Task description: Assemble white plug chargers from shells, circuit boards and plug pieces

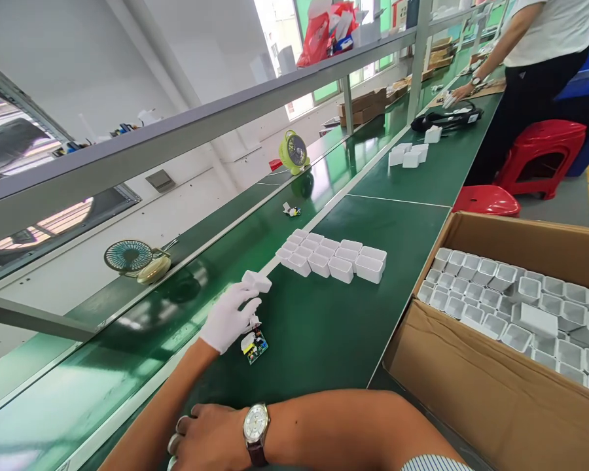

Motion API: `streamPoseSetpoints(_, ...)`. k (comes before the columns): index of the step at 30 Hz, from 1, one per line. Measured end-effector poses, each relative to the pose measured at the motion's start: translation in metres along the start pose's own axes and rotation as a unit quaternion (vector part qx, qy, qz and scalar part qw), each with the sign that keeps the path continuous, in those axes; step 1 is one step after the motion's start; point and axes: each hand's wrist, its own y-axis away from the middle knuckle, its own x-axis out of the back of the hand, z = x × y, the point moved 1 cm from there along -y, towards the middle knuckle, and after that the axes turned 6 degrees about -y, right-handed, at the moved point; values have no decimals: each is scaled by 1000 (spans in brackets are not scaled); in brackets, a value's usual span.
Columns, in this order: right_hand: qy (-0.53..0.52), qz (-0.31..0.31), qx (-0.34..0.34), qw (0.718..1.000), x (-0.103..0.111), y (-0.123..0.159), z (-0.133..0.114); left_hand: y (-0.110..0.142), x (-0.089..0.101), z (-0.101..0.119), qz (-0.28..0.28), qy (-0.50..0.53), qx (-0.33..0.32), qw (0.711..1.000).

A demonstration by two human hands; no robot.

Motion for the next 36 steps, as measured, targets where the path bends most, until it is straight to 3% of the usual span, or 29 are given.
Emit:
streamPoseSetpoints(4, -3, 42, 27, 999, -7, -1, -2, 80, 36, -30, 51, -61, 69, 994)
streamPoseSetpoints(7, -3, 42, 20, 999, -10, 0, -3, 148, 51, -60, 57, -101, 101, 988)
streamPoseSetpoints(11, -17, 13, 11, 1000, -11, 2, -4, 230, 53, -88, 86, -139, 132, 978)
streamPoseSetpoints(15, -15, -6, 12, 1000, -12, 2, -4, 281, 48, -86, 87, -145, 166, 971)
streamPoseSetpoints(18, -6, 2, 12, 1000, -14, 0, -3, 296, 43, -76, 96, -116, 175, 973)
streamPoseSetpoints(23, -15, -27, 12, 999, -21, -1, 0, 299, 35, -62, 88, -105, 199, 970)
streamPoseSetpoints(29, -85, -56, -55, 993, -22, -3, 0, 303, 30, -48, 100, -105, 212, 966)
streamPoseSetpoints(33, -141, -45, -65, 987, -1, -1, -2, 312, 29, -52, 112, -92, 243, 959)
streamPoseSetpoints(36, -149, -6, -122, 981, 25, 12, 4, 319, 26, -59, 134, -53, 274, 951)
